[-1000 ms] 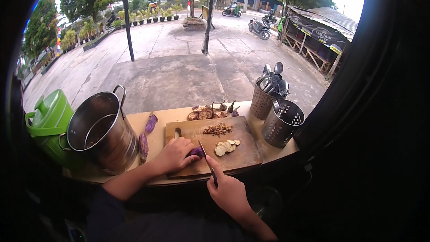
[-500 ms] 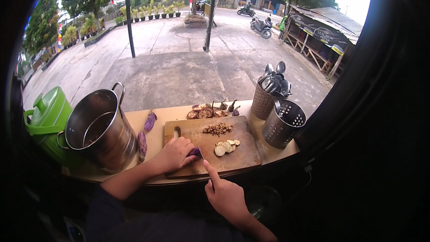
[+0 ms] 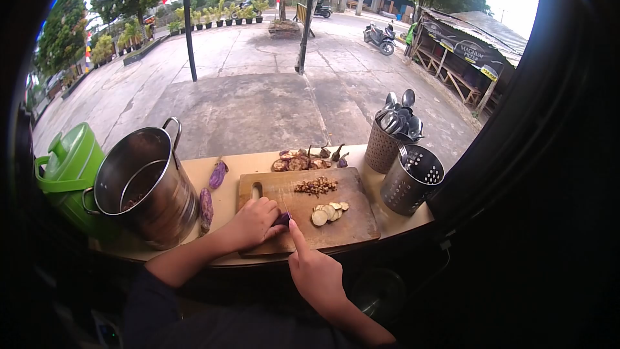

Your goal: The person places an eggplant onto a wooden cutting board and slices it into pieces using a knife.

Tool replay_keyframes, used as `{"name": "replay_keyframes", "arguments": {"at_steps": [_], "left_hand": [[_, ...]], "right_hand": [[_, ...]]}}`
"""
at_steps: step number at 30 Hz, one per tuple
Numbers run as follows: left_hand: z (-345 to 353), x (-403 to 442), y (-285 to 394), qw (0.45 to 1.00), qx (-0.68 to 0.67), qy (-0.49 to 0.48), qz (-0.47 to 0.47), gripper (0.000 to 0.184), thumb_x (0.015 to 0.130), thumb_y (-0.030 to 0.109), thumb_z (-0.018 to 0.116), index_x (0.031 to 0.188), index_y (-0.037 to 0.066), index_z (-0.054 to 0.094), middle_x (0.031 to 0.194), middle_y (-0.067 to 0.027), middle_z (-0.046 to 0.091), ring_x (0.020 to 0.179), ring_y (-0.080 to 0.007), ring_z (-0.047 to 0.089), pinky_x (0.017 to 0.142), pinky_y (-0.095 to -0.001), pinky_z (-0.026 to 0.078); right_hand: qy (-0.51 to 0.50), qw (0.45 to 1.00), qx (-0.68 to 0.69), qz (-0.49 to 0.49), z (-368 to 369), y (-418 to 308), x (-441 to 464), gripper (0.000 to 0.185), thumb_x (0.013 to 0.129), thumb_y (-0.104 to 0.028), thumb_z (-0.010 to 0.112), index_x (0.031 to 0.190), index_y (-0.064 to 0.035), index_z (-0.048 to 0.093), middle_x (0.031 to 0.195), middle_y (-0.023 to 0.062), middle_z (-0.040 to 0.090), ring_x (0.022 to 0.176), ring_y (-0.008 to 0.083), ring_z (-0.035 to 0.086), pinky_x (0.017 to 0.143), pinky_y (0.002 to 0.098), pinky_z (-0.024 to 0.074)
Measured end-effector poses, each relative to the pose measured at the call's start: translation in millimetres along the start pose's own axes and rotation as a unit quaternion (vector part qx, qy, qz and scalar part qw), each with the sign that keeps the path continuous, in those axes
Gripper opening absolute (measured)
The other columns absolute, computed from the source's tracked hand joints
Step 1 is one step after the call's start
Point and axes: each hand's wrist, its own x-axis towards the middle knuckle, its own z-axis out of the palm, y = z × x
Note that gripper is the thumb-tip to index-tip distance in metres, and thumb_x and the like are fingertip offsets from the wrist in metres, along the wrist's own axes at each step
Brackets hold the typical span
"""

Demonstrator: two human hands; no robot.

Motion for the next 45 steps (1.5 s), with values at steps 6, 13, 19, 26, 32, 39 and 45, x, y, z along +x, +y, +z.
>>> {"name": "replay_keyframes", "arguments": {"at_steps": [6,13,19,26,32,39,45], "left_hand": [[-5.7,0.8,3.7,0.999,-0.017,-0.042,-0.025,0.036,0.093,0.036,0.058,0.103,0.001,0.062,0.103,-0.0115,0.058,0.101,-0.029,0.053,0.089,-0.0418,0.043],[-9.3,0.5,8.2,0.999,0.027,-0.031,-0.022,0.034,0.094,0.038,0.058,0.101,0.004,0.062,0.099,-0.0095,0.058,0.099,-0.0272,0.054,0.085,-0.0414,0.043],[-2.0,-1.3,4.3,1.0,0.026,0.01,-0.009,0.038,0.096,0.044,0.055,0.097,0.006,0.061,0.095,-0.0074,0.056,0.094,-0.0248,0.054,0.08,-0.0418,0.043],[0.2,-1.5,3.7,0.999,0.027,0.023,0.007,0.039,0.095,0.044,0.055,0.098,0.006,0.061,0.095,-0.0076,0.056,0.094,-0.0248,0.053,0.079,-0.0417,0.043],[-3.3,-0.7,5.2,0.999,0.038,0.024,-0.008,0.039,0.095,0.045,0.056,0.098,0.007,0.062,0.093,-0.0075,0.057,0.093,-0.0249,0.054,0.08,-0.0422,0.042],[0.3,-1.7,3.7,1.0,0.021,0.022,-0.005,0.04,0.095,0.046,0.055,0.096,0.006,0.062,0.095,-0.008,0.058,0.093,-0.0254,0.054,0.084,-0.0436,0.043],[-4.4,-1.0,4.9,1.0,0.015,0.01,-0.015,0.042,0.095,0.047,0.055,0.096,0.006,0.062,0.095,-0.0089,0.058,0.093,-0.0259,0.055,0.086,-0.0449,0.043]], "right_hand": [[0.009,1.0,0.0,0.003,5.8,-2.9,11.0,0.06,0.089,-0.016,0.06,0.147,-0.0198,0.044,0.059,0.0128,0.058,0.054,0.0323,0.062,0.052,0.0447,0.0486],[-0.012,1.0,-0.004,0.023,4.1,-1.8,8.3,0.058,0.09,-0.017,0.058,0.146,-0.0204,0.044,0.059,0.0135,0.06,0.054,0.0338,0.062,0.053,0.0463,0.0499],[-0.069,0.996,-0.014,0.054,-5.1,-2.3,-4.9,0.058,0.091,-0.019,0.057,0.146,-0.0216,0.043,0.061,0.015,0.061,0.056,0.0352,0.064,0.056,0.0487,0.0508],[-0.075,0.996,0.016,0.045,-1.5,3.6,15.4,0.053,0.09,-0.019,0.056,0.143,-0.0196,0.046,0.069,0.0189,0.064,0.066,0.0398,0.065,0.064,0.0503,0.0527],[-0.079,0.995,0.018,0.05,-4.1,4.9,11.8,0.053,0.09,-0.02,0.057,0.141,-0.0188,0.047,0.074,0.0193,0.065,0.07,0.0398,0.066,0.067,0.0504,0.0528],[-0.108,0.992,0.006,0.06,-10.3,2.8,14.3,0.051,0.09,-0.02,0.057,0.14,-0.0194,0.049,0.076,0.0187,0.066,0.074,0.0394,0.066,0.069,0.0507,0.0527],[-0.086,0.995,0.007,0.049,-6.9,4.5,12.5,0.05,0.09,-0.02,0.057,0.139,-0.0188,0.049,0.073,0.0185,0.065,0.07,0.0372,0.067,0.066,0.0485,0.0531]]}}
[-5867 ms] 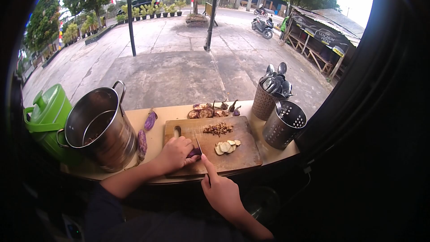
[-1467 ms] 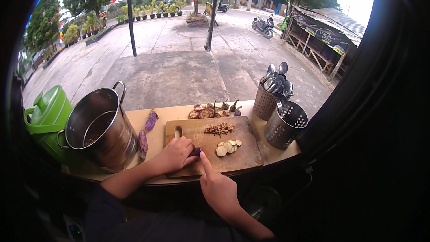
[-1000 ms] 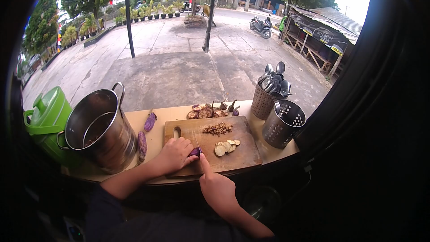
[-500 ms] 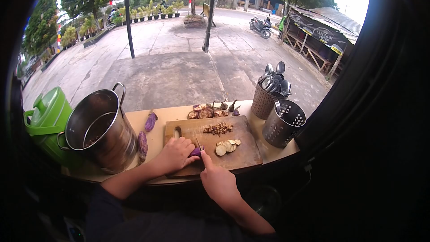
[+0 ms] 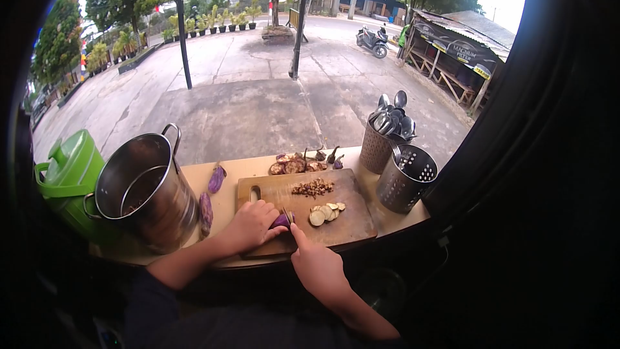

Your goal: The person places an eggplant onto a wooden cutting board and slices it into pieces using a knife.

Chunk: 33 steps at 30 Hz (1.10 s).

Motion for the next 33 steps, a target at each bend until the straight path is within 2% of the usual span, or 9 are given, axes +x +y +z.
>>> {"name": "replay_keyframes", "arguments": {"at_steps": [8,10,12,18,23,25,33], "left_hand": [[2.0,-0.2,-2.6,1.0,-0.025,0.008,-0.001,0.043,0.095,0.048,0.055,0.097,0.006,0.063,0.093,-0.009,0.058,0.092,-0.0267,0.055,0.087,-0.0458,0.044],[-3.3,0.6,-1.5,1.0,-0.021,0.006,0.007,0.038,0.094,0.043,0.058,0.097,0.005,0.061,0.095,-0.0107,0.057,0.092,-0.029,0.054,0.081,-0.0421,0.045],[-2.3,-0.1,-2.6,1.0,-0.021,0.005,0.008,0.038,0.094,0.043,0.058,0.097,0.005,0.061,0.094,-0.0105,0.057,0.092,-0.0289,0.055,0.081,-0.042,0.045],[-4.9,0.5,-2.3,1.0,-0.027,0.012,0.009,0.038,0.093,0.044,0.059,0.096,0.006,0.061,0.094,-0.01,0.057,0.091,-0.0289,0.055,0.08,-0.0418,0.045],[-1.3,0.5,-3.0,0.999,-0.042,0.021,0.011,0.039,0.094,0.045,0.058,0.097,0.006,0.061,0.094,-0.0102,0.057,0.09,-0.0292,0.055,0.08,-0.0419,0.045],[-3.6,0.5,-1.7,0.998,-0.055,-0.012,-0.008,0.044,0.096,0.048,0.053,0.102,0.005,0.062,0.097,-0.0096,0.058,0.095,-0.0278,0.055,0.092,-0.0495,0.042],[-8.8,2.3,-1.3,0.998,-0.058,-0.021,-0.012,0.043,0.094,0.048,0.055,0.102,0.006,0.062,0.099,-0.0097,0.058,0.096,-0.0283,0.055,0.092,-0.0488,0.042]], "right_hand": [[0.009,0.999,-0.045,0.0,3.4,-5.5,-0.8,0.052,0.089,-0.02,0.058,0.14,-0.0199,0.051,0.069,0.0172,0.065,0.066,0.0367,0.066,0.063,0.0481,0.0533],[0.012,0.999,-0.045,0.002,4.0,-3.8,0.5,0.052,0.089,-0.02,0.058,0.14,-0.0208,0.05,0.069,0.0174,0.065,0.066,0.0369,0.066,0.064,0.0483,0.0533],[0.015,0.999,-0.045,0.005,2.8,-3.3,0.2,0.052,0.089,-0.021,0.058,0.14,-0.0218,0.05,0.07,0.0176,0.065,0.067,0.0371,0.066,0.065,0.0485,0.0533],[0.002,0.998,-0.037,0.042,-9.5,4.2,-2.5,0.052,0.091,-0.023,0.058,0.141,-0.0248,0.049,0.073,0.0181,0.066,0.071,0.0383,0.067,0.069,0.0498,0.0533],[0.038,0.998,0.008,0.058,-18.3,4.3,-9.4,0.053,0.09,-0.021,0.06,0.142,-0.026,0.048,0.073,0.0185,0.065,0.071,0.0397,0.066,0.067,0.05,0.0521],[0.045,0.997,0.034,0.052,-20.5,4.8,-14.7,0.053,0.09,-0.02,0.061,0.141,-0.0261,0.048,0.073,0.0185,0.065,0.071,0.0397,0.066,0.066,0.0496,0.0516],[0.067,0.992,0.107,0.006,-12.3,13.6,-30.4,0.05,0.091,-0.017,0.064,0.138,-0.0244,0.051,0.077,0.0185,0.066,0.075,0.0393,0.067,0.065,0.0462,0.0514]]}}
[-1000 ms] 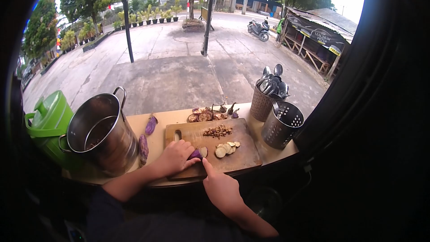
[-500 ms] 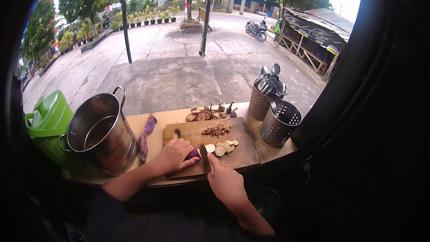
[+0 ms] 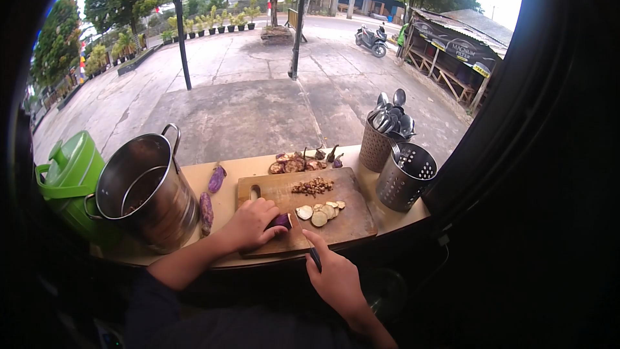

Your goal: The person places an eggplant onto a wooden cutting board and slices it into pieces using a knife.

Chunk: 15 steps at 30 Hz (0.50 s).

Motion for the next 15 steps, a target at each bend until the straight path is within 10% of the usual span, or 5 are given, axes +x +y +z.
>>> {"name": "replay_keyframes", "arguments": {"at_steps": [15], "left_hand": [[-3.9,-0.2,-1.9,0.996,-0.062,0.033,-0.047,0.03,0.094,0.036,0.059,0.099,0.007,0.06,0.097,-0.0123,0.059,0.094,-0.0316,0.056,0.082,-0.0442,0.045]], "right_hand": [[0.017,0.997,0.02,-0.072,13.0,4.3,-3.2,0.054,0.093,-0.018,0.062,0.144,-0.0239,0.047,0.075,0.0163,0.065,0.068,0.0361,0.066,0.059,0.0454,0.0512]]}}
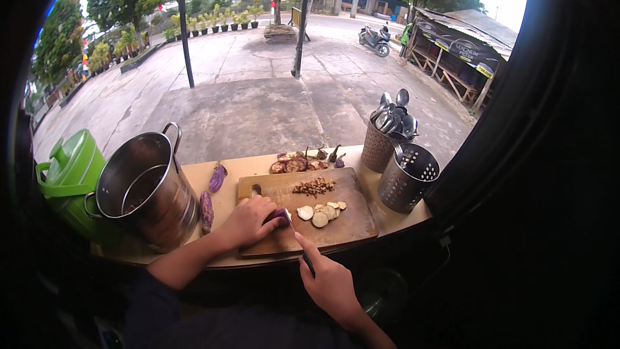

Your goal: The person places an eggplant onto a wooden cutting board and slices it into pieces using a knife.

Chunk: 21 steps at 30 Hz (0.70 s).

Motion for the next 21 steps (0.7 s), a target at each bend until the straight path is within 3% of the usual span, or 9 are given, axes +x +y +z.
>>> {"name": "replay_keyframes", "arguments": {"at_steps": [6,9,12,14,21], "left_hand": [[2.0,0.6,0.2,1.0,-0.012,-0.012,-0.021,0.032,0.095,0.038,0.058,0.102,0.007,0.06,0.098,-0.0125,0.059,0.096,-0.0318,0.056,0.083,-0.0445,0.045],[2.6,0.7,0.5,1.0,-0.009,-0.014,-0.023,0.032,0.095,0.038,0.057,0.103,0.007,0.06,0.098,-0.012,0.06,0.096,-0.0312,0.056,0.084,-0.0441,0.044],[4.4,1.0,-1.8,1.0,0.005,-0.01,-0.012,0.032,0.096,0.038,0.057,0.102,0.007,0.061,0.098,-0.0107,0.059,0.096,-0.0299,0.056,0.084,-0.0428,0.043],[4.4,1.6,-3.0,1.0,0.015,-0.004,-0.001,0.032,0.096,0.038,0.057,0.102,0.008,0.062,0.099,-0.01,0.059,0.097,-0.0291,0.055,0.084,-0.0421,0.042],[8.3,3.6,-7.8,1.0,0.024,-0.014,0.015,0.031,0.096,0.037,0.057,0.101,0.007,0.062,0.098,-0.0091,0.057,0.097,-0.0288,0.053,0.083,-0.0429,0.041]], "right_hand": [[-0.015,1.0,-0.017,0.006,-0.5,-2.4,1.8,0.054,0.093,-0.018,0.061,0.145,-0.0227,0.046,0.073,0.0168,0.064,0.066,0.0367,0.065,0.058,0.0465,0.0511],[-0.032,0.999,-0.005,0.043,-3.3,-6.7,3.1,0.049,0.092,-0.016,0.064,0.139,-0.0199,0.052,0.079,0.0221,0.065,0.074,0.0411,0.065,0.062,0.0474,0.0501],[-0.034,0.999,0.01,0.036,-1.6,-3.9,4.1,0.047,0.093,-0.015,0.063,0.138,-0.0183,0.052,0.076,0.0231,0.064,0.072,0.0417,0.065,0.061,0.0483,0.0491],[-0.025,0.999,0.019,0.01,3.1,2.6,4.8,0.05,0.095,-0.02,0.06,0.143,-0.0185,0.047,0.064,0.0192,0.061,0.059,0.039,0.063,0.055,0.0503,0.0488],[-0.024,0.999,-0.031,0.013,7.2,-3.1,18.9,0.047,0.097,-0.023,0.058,0.143,-0.0184,0.047,0.062,0.0193,0.06,0.057,0.0391,0.062,0.054,0.0506,0.0483]]}}
